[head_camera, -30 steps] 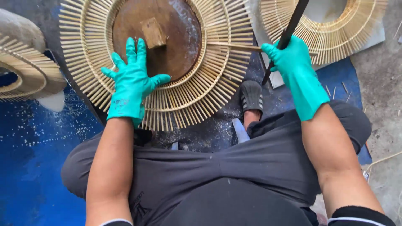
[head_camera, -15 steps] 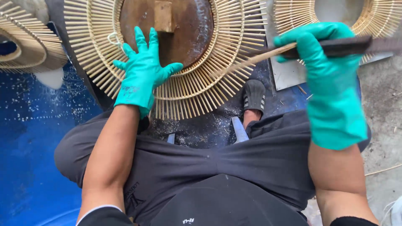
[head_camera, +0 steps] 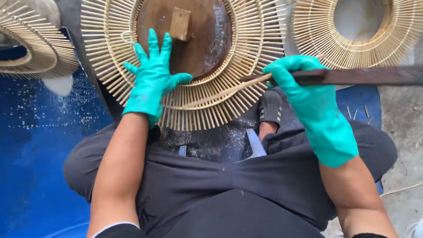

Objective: Trim and assemble bamboo slats around a circular frame to create a mirror frame.

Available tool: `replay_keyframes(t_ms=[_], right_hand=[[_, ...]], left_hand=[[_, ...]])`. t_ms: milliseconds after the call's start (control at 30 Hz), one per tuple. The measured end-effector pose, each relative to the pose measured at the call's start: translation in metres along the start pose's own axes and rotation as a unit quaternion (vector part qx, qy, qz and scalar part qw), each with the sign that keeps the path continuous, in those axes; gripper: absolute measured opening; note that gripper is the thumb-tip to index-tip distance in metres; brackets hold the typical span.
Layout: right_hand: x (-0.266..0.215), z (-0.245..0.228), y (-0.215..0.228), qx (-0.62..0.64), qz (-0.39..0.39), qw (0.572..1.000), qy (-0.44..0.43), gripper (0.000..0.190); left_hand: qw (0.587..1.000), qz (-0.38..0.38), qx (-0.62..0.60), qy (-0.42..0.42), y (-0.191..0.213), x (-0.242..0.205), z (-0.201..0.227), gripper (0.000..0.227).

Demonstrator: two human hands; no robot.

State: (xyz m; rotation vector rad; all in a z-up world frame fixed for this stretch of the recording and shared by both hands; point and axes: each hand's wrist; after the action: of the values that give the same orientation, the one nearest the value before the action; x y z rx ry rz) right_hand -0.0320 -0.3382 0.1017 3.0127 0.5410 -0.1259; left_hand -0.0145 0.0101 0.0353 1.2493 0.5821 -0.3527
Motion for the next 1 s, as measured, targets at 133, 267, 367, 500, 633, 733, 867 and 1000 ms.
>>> replay_keyframes(t_ms=[133, 267, 367, 500, 633, 733, 867, 1000], right_hand=[[0.006, 0.011, 0.009, 0.034, 0.007, 0.998, 0.058, 0.015], [0.016, 0.012, 0.031, 0.028, 0.051, 0.998, -0.039, 0.014], [0.018, 0.029, 0.065, 0.016, 0.088, 0.994, -0.062, 0.017], [0.027, 0.072, 0.107, -0.162, 0.127, 0.961, -0.185, 0.033], [0.041, 0.105, 0.094, -0.136, 0.166, 0.954, -0.209, 0.034], [0.043, 0.103, 0.082, -0.152, 0.119, 0.956, -0.223, 0.033], [0.046, 0.088, 0.075, -0.225, 0.113, 0.939, -0.236, 0.036], [0.043, 0.103, 0.079, -0.196, 0.107, 0.949, -0.225, 0.034]], left_hand=[[0.997, 0.04, -0.004, -0.067, -0.006, 0.007, -0.02, 0.128], [0.997, 0.028, 0.051, -0.06, 0.001, 0.014, -0.021, 0.119], [0.999, -0.008, 0.05, -0.019, 0.0, 0.008, -0.012, 0.114], [0.999, 0.053, 0.0, 0.003, -0.01, 0.014, -0.002, 0.128], [0.999, 0.016, 0.024, 0.022, 0.0, 0.016, 0.002, 0.133], [0.999, 0.022, 0.038, 0.012, -0.005, 0.02, -0.004, 0.131], [0.999, 0.032, 0.032, 0.005, -0.008, 0.021, -0.008, 0.132], [0.999, 0.046, 0.014, -0.023, -0.006, 0.02, -0.009, 0.133]])
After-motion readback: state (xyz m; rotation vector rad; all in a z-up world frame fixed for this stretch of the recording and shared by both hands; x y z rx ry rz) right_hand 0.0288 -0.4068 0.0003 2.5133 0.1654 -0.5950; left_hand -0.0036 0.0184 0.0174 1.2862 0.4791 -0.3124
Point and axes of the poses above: each hand's wrist, its own x-axis towards the middle knuckle, its own y-axis out of the back of the hand, z = x × y, and after that the axes turned 6 degrees about -z, right-handed
